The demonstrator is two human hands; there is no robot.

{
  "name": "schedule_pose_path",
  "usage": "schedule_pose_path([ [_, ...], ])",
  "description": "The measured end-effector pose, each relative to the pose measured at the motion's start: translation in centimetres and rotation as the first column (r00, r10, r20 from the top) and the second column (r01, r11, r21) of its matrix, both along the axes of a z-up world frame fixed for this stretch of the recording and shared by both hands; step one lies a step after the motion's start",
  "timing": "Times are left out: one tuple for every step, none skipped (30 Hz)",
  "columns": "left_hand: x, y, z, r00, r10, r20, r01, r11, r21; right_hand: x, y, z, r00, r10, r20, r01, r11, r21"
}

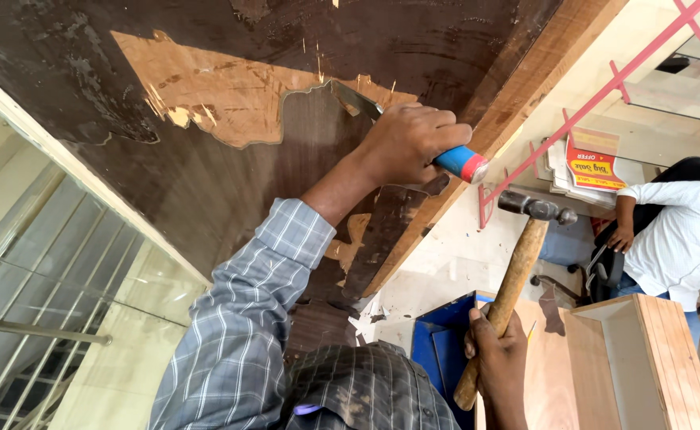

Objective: The person uses a hammer and a chisel to strip dark brown veneer from a large wooden board. They repeatedly strike the chisel to pry off sections of the veneer, which fall to the floor.

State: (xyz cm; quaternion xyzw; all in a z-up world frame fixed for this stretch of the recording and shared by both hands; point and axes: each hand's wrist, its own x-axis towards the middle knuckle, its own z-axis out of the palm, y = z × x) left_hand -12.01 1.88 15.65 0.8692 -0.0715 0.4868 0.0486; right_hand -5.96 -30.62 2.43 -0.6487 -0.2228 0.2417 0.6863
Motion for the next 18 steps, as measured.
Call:
schedule_pose_path([
  [0.1, 0.1, 0.0, 1.000, 0.000, -0.008, 0.000, 1.000, 0.003, -0.1, 0.0, 0.2, 1.000, -0.002, -0.004, 0.002, 1.000, 0.009],
  [0.3, 0.3, -0.1, 1.000, 0.006, -0.016, -0.006, 1.000, 0.014, -0.1, 0.1, 0.5, 1.000, -0.004, -0.007, 0.004, 1.000, 0.009],
  [0.6, 0.4, -0.2, 1.000, 0.013, -0.024, -0.012, 1.000, 0.024, -0.3, 0.2, 0.8, 1.000, -0.007, -0.011, 0.007, 1.000, 0.008],
  [0.7, 0.5, -0.3, 0.999, 0.022, -0.031, -0.021, 0.999, 0.034, -0.3, 0.4, 1.2, 1.000, -0.007, -0.014, 0.007, 1.000, 0.007],
  [1.0, 0.5, -0.4, 1.000, 0.016, -0.018, -0.015, 0.999, 0.033, -0.3, 0.4, 1.7, 1.000, -0.018, 0.007, 0.018, 1.000, -0.018],
  [1.1, 0.6, -0.4, 1.000, 0.011, -0.006, -0.011, 0.999, 0.034, -0.4, 0.5, 2.2, 0.999, -0.027, 0.026, 0.028, 0.999, -0.040],
  [1.2, 0.7, -0.4, 1.000, 0.006, 0.006, -0.006, 0.999, 0.036, -0.4, 0.7, 2.7, 0.998, -0.036, 0.046, 0.039, 0.997, -0.061],
  [1.3, 0.7, -0.5, 1.000, 0.010, 0.027, -0.011, 0.999, 0.036, -0.4, 0.7, 3.2, 0.995, -0.032, 0.099, 0.037, 0.998, -0.050],
  [1.3, 0.7, -0.6, 0.999, 0.014, 0.048, -0.016, 0.999, 0.036, -0.2, 0.6, 3.8, 0.988, -0.029, 0.152, 0.036, 0.999, -0.038],
  [1.4, 0.8, -0.7, 0.997, 0.018, 0.070, -0.021, 0.999, 0.040, 0.0, 0.7, 4.4, 0.978, -0.028, 0.206, 0.034, 0.999, -0.024],
  [1.4, 0.8, -0.7, 0.996, 0.017, 0.090, -0.021, 0.999, 0.045, -0.1, 0.6, 4.9, 0.971, -0.042, 0.235, 0.035, 0.999, 0.036],
  [1.3, 0.9, -0.7, 0.994, 0.017, 0.108, -0.022, 0.998, 0.051, -0.2, 0.2, 5.4, 0.963, -0.057, 0.262, 0.032, 0.995, 0.096],
  [1.3, 0.9, -0.7, 0.992, 0.017, 0.127, -0.024, 0.998, 0.057, -0.3, 0.2, 5.7, 0.955, -0.072, 0.288, 0.028, 0.987, 0.156],
  [1.2, 1.0, -0.7, 0.990, 0.045, 0.133, -0.054, 0.996, 0.064, -0.4, 0.5, 5.7, 0.952, -0.095, 0.290, 0.036, 0.978, 0.204],
  [1.1, 1.0, -0.7, 0.988, 0.073, 0.140, -0.083, 0.994, 0.072, -0.4, 0.7, 5.7, 0.950, -0.118, 0.290, 0.043, 0.967, 0.251],
  [1.1, 1.0, -0.6, 0.984, 0.100, 0.147, -0.113, 0.991, 0.078, -0.4, 0.8, 5.5, 0.947, -0.140, 0.290, 0.050, 0.953, 0.298],
  [1.0, 1.0, -0.5, 0.982, 0.089, 0.169, -0.104, 0.991, 0.079, -0.5, 1.2, 5.0, 0.945, -0.127, 0.300, 0.030, 0.950, 0.310],
  [0.8, 0.9, -0.3, 0.978, 0.080, 0.192, -0.097, 0.992, 0.080, -0.8, 2.0, 4.3, 0.944, -0.113, 0.311, 0.007, 0.947, 0.321],
])
